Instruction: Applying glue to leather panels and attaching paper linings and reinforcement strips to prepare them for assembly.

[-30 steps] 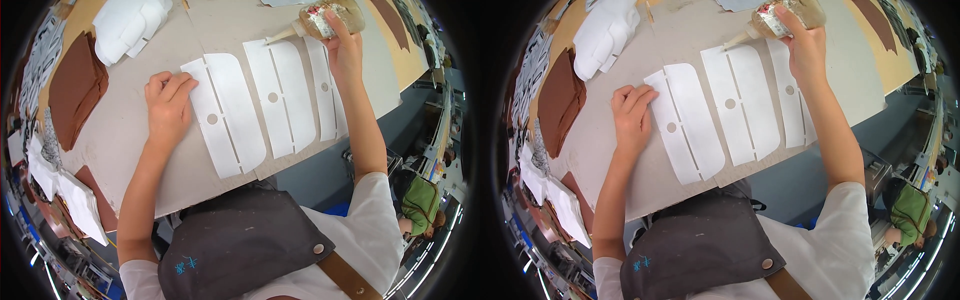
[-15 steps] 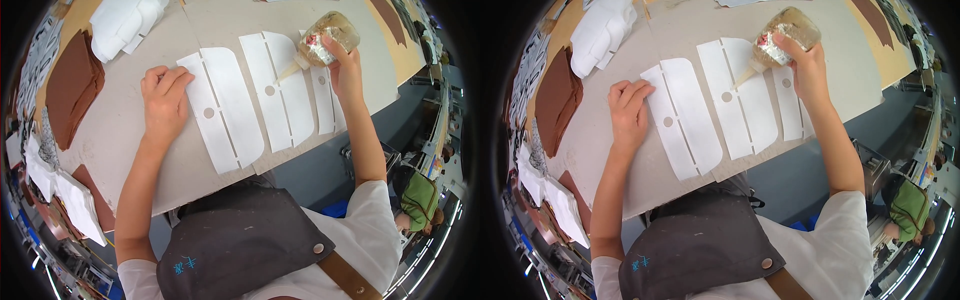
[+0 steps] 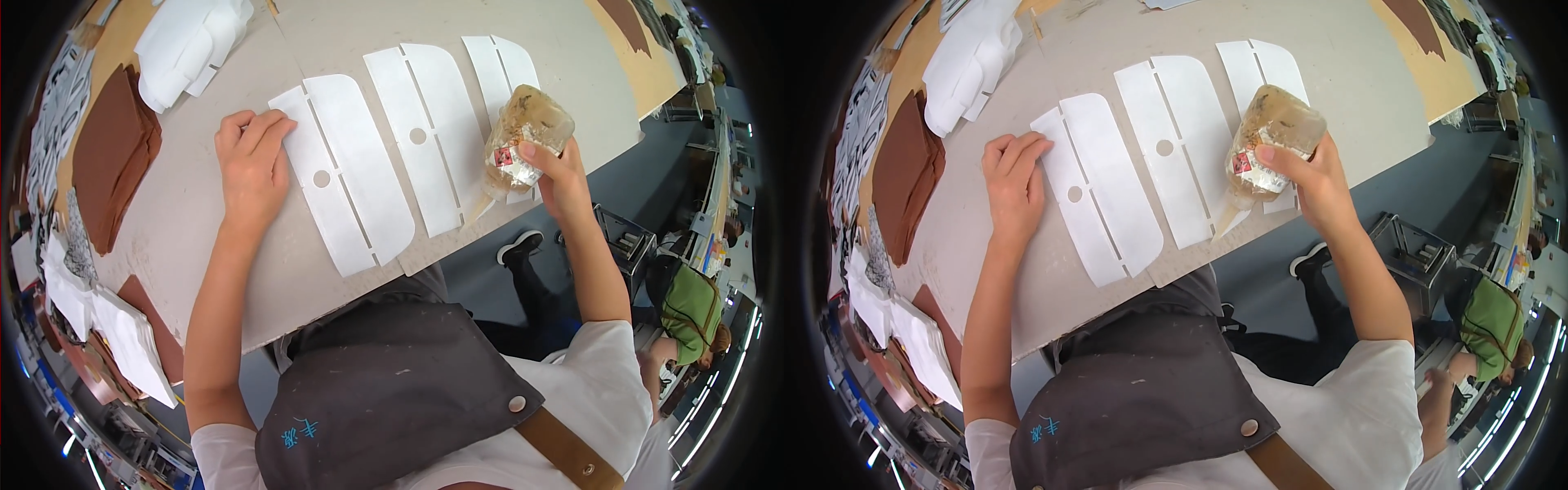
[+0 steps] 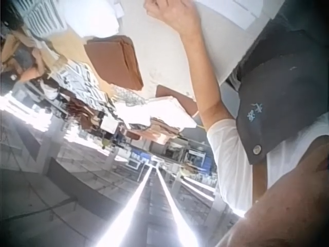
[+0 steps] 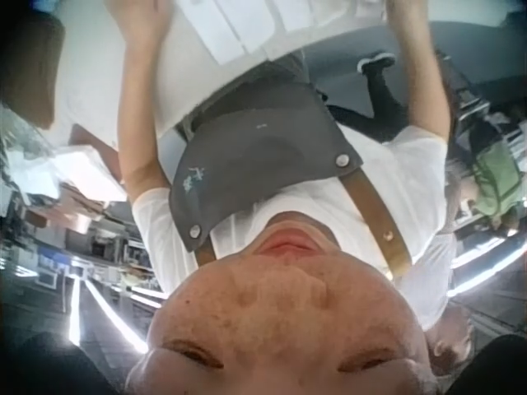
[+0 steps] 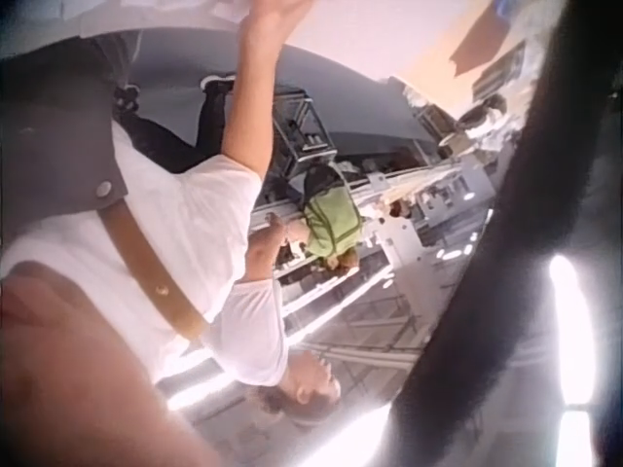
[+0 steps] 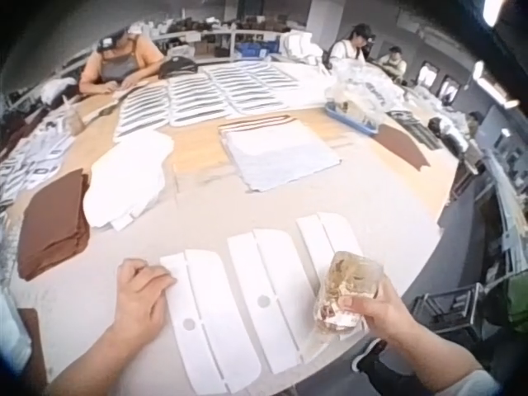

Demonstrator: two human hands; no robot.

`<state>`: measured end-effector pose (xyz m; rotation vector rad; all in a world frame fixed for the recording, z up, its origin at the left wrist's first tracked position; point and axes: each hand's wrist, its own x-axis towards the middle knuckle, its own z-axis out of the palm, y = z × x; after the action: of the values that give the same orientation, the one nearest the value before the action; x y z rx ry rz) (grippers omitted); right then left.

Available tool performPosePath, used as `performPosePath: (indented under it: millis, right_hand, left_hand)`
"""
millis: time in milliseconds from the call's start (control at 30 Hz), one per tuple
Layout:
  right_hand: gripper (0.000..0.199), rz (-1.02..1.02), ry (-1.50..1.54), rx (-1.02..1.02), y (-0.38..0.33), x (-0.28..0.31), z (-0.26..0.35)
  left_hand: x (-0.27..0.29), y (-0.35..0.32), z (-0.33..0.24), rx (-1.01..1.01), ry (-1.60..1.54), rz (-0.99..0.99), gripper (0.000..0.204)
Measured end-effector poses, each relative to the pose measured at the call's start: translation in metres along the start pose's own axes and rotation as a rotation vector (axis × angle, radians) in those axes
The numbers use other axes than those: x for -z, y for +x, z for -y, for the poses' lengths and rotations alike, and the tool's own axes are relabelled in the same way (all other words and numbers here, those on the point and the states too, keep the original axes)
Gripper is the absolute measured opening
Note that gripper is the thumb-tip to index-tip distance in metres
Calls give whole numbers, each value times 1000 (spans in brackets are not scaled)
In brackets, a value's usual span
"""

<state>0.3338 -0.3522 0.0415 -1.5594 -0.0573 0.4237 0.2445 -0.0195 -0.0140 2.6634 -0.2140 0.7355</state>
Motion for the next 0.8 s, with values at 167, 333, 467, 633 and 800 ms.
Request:
performPosePath:
  millis: [167,333,467,633,800]
  right_hand:
    - [49,-80,243,162,52,-1,14]
    - [44,-101,181,358,115,-12,17]
    - [42,-104,156,391,136,-30,15]
    - [45,-78,156,387,141,-25,9]
    - [39,-81,116,242,107,-19,13]
  left_hand:
    - [1,1,-3,10,4,19,26]
    - [2,1,-5,18,4,19,27]
    - [3,3,-6,18,-4,13,28]
    - [4,4,-7,17,-17,8,28]
    - [3,2,-5,10,-17,-2,28]
